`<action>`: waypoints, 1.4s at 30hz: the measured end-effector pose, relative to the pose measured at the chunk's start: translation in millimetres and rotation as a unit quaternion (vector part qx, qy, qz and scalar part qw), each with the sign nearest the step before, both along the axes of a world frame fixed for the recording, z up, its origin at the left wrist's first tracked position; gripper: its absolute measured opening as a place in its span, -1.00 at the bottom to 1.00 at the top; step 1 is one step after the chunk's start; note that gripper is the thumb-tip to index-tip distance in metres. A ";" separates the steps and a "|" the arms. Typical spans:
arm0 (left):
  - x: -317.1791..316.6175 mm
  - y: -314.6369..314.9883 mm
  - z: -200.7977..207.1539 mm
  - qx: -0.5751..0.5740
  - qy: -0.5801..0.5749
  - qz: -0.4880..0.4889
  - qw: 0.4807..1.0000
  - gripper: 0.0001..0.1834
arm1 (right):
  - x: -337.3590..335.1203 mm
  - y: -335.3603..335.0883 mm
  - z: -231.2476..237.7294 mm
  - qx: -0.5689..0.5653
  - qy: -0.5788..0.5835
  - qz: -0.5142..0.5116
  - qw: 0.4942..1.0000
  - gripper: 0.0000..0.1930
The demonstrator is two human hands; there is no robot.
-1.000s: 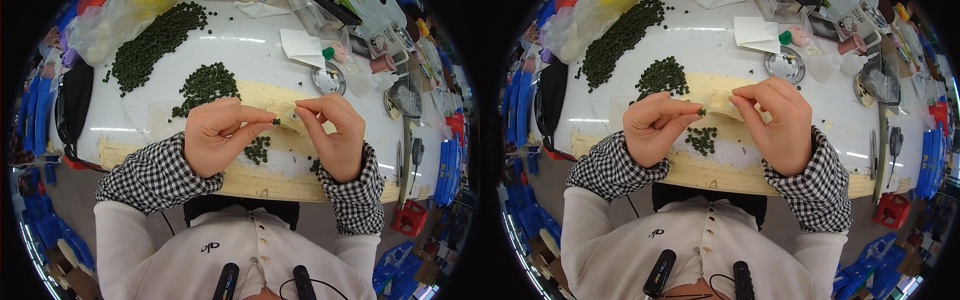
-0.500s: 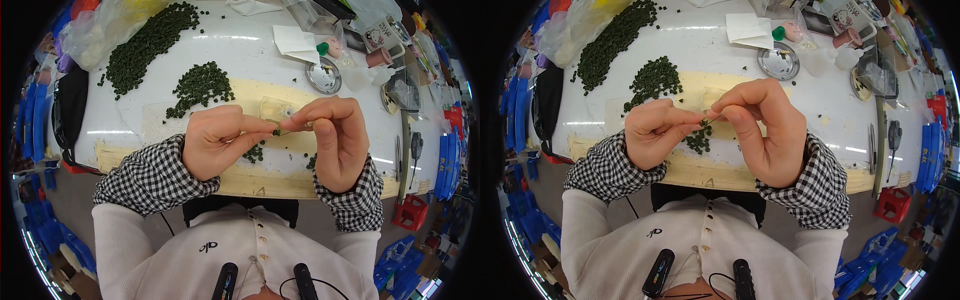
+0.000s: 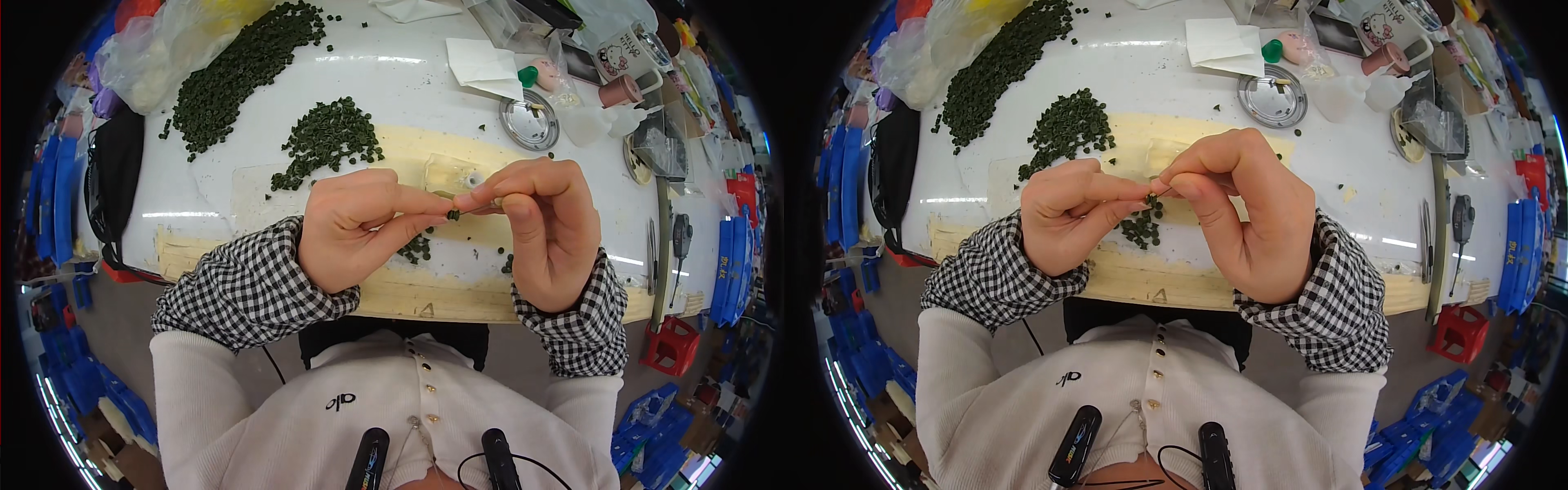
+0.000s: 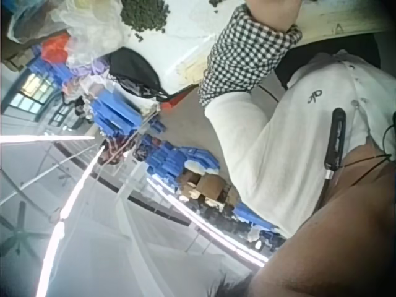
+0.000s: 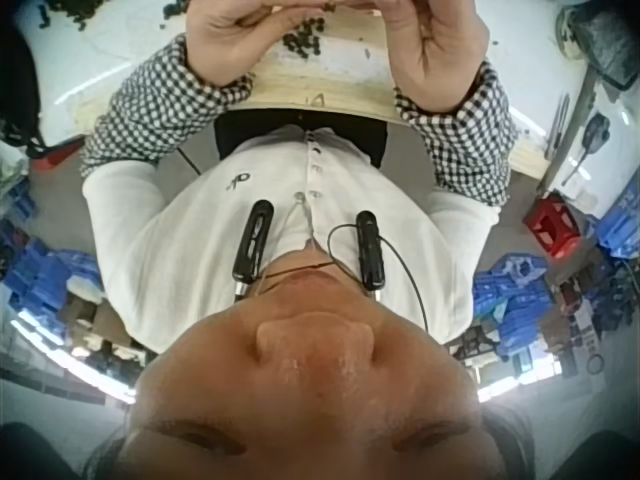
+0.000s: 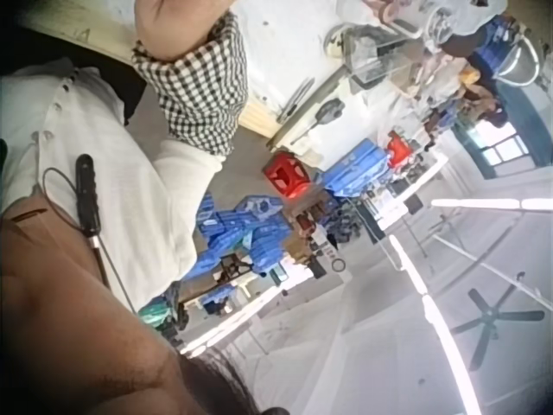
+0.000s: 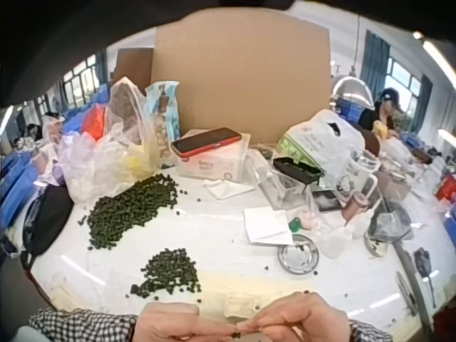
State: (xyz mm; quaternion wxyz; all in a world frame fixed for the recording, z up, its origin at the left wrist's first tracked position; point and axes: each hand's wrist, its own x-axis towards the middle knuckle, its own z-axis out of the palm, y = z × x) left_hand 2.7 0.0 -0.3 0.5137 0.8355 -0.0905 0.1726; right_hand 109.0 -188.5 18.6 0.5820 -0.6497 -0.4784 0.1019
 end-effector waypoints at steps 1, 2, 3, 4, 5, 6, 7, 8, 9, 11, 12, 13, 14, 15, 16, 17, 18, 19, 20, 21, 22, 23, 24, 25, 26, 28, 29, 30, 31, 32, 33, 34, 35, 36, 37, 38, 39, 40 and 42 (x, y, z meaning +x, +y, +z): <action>0.4 -0.2 0.2 0.000 0.001 -0.001 1.000 -0.80 | -0.3 0.3 -0.7 0.008 0.006 -0.001 1.000 -0.90; 0.8 -0.4 0.0 0.000 0.002 -0.003 1.000 -0.80 | -1.0 0.9 -0.7 0.024 0.023 -0.007 0.999 -0.90; 0.6 -0.3 -0.2 -0.001 0.000 -0.001 1.000 -0.80 | -2.0 2.2 0.0 0.040 0.039 -0.013 0.998 -0.90; 0.4 -0.2 -0.8 -0.001 -0.001 0.000 1.000 -0.79 | -2.4 2.8 0.6 0.056 0.056 -0.018 0.997 -0.89; 0.3 0.0 -1.3 -0.002 -0.002 0.000 1.000 -0.79 | -1.0 2.0 1.0 0.036 0.027 -0.047 0.998 -0.90; 0.1 0.1 -0.9 0.001 -0.005 0.001 1.000 -0.78 | 2.1 0.6 1.5 0.017 -0.001 -0.074 0.997 -0.90; 0.0 0.4 -0.5 0.003 -0.007 0.001 1.000 -0.78 | 4.7 0.6 1.7 -0.001 -0.030 -0.102 0.994 -0.90; -0.3 0.5 0.1 0.006 -0.009 0.002 1.000 -0.78 | 7.0 2.2 1.8 -0.022 -0.084 -0.114 0.990 -0.92; -0.2 0.7 0.3 0.007 -0.008 0.003 1.000 -0.77 | 10.0 4.2 0.8 -0.043 -0.138 -0.127 0.981 -0.94; -0.9 0.7 1.2 0.010 -0.005 0.005 1.000 -0.77 | 14.7 7.5 -1.5 -0.086 -0.244 -0.151 0.954 -0.93; -0.5 0.7 1.3 0.007 -0.006 0.006 1.000 -0.77 | 15.1 8.3 -4.5 -0.106 -0.253 -0.153 0.949 -0.89; -0.3 0.6 1.1 0.004 -0.007 0.006 1.000 -0.77 | 15.2 7.9 -5.6 -0.117 -0.269 -0.152 0.944 -0.89; -0.1 0.5 0.8 0.001 -0.008 0.007 1.000 -0.76 | 15.1 7.2 -6.0 -0.127 -0.285 -0.151 0.938 -0.89; -0.4 1.0 1.1 -0.001 -0.012 0.017 1.000 -0.76 | 16.2 8.3 -5.5 -0.133 -0.302 -0.146 0.933 -0.89; -0.8 1.4 1.1 -0.003 -0.015 0.027 1.000 -0.76 | 16.4 8.7 -4.7 -0.133 -0.302 -0.149 0.932 -0.89; -1.1 1.7 1.3 -0.006 -0.019 0.037 0.999 -0.76 | 15.6 8.1 -3.5 -0.132 -0.302 -0.151 0.932 -0.88; -1.2 2.0 1.9 -0.008 -0.018 0.049 0.999 -0.76 | 14.4 7.8 -2.1 -0.132 -0.303 -0.154 0.931 -0.86; -1.2 2.2 2.7 -0.010 -0.017 0.060 0.998 -0.76 | 12.6 8.2 -0.6 -0.124 -0.291 -0.161 0.935 -0.84; -1.4 2.6 3.4 -0.012 -0.016 0.071 0.997 -0.76 | 10.1 8.8 0.9 -0.116 -0.278 -0.167 0.939 -0.82; -1.7 3.3 3.2 -0.013 -0.017 0.078 0.997 -0.76 | 7.5 8.7 2.5 -0.109 -0.265 -0.173 0.942 -0.80; -2.1 4.2 2.8 -0.013 -0.018 0.085 0.996 -0.76 | 5.8 6.8 7.9 -0.109 -0.286 -0.170 0.937 -0.76; -2.5 5.1 2.7 -0.014 -0.018 0.092 0.996 -0.76 | 2.2 5.9 10.6 -0.100 -0.255 -0.149 0.950 -0.76; -2.6 5.2 3.1 -0.014 -0.021 0.091 0.996 -0.76 | -2.1 4.0 13.1 -0.093 -0.224 -0.130 0.961 -0.76; -2.6 5.3 3.5 -0.015 -0.024 0.090 0.996 -0.76 | -4.7 2.7 14.9 -0.085 -0.193 -0.110 0.971 -0.76; -2.5 5.5 4.2 -0.015 -0.027 0.089 0.996 -0.76 | -5.1 2.2 15.3 -0.087 -0.172 -0.069 0.979 -0.72; -1.7 4.9 3.3 -0.015 -0.038 0.082 0.996 -0.75 | -10.2 3.7 12.3 -0.083 -0.124 -0.043 0.988 -0.69; -0.9 4.9 3.2 -0.016 -0.043 0.078 0.996 -0.75 | -11.7 4.3 11.0 -0.081 -0.099 -0.030 0.991 -0.68; -1.3 5.1 3.1 -0.012 -0.043 0.077 0.996 -0.75 | -11.8 3.7 10.0 -0.089 -0.081 -0.012 0.993 -0.65; -1.5 5.7 3.3 -0.009 -0.043 0.076 0.996 -0.74 | -12.3 3.8 8.6 -0.085 -0.069 -0.008 0.994 -0.65; -1.6 6.1 3.4 -0.006 -0.043 0.074 0.996 -0.74 | -13.0 4.2 7.0 -0.080 -0.056 -0.004 0.995 -0.65; -1.7 6.2 3.4 -0.002 -0.046 0.073 0.996 -0.74 | -13.6 4.5 5.8 -0.076 -0.043 0.000 0.996 -0.65; -1.6 6.1 3.4 0.001 -0.049 0.072 0.996 -0.74 | -13.7 4.4 5.1 -0.078 -0.043 0.002 0.996 -0.65; -1.5 6.2 3.3 0.005 -0.052 0.071 0.996 -0.74 | -13.6 4.2 4.5 -0.079 -0.042 0.004 0.996 -0.65; -1.7 6.5 2.4 0.007 -0.053 0.070 0.996 -0.74 | -13.8 3.9 3.9 -0.081 -0.041 0.005 0.996 -0.65; -1.8 6.8 1.1 0.010 -0.055 0.069 0.996 -0.75 | -13.7 3.6 3.7 -0.083 -0.043 0.008 0.996 -0.65; -2.3 7.0 0.3 0.012 -0.056 0.068 0.996 -0.75 | -13.5 3.4 3.7 -0.086 -0.044 0.011 0.995 -0.65; -3.0 6.9 2.3 0.012 -0.044 0.066 0.997 -0.76 | -13.2 3.4 3.9 -0.089 -0.045 0.014 0.995 -0.64; -4.2 6.7 6.4 0.012 -0.032 0.064 0.997 -0.77 | -13.2 3.8 4.3 -0.088 -0.056 0.015 0.994 -0.64; -5.5 6.4 8.0 0.004 -0.021 0.061 0.998 -0.79 | -13.4 4.9 5.0 -0.087 -0.079 0.016 0.993 -0.63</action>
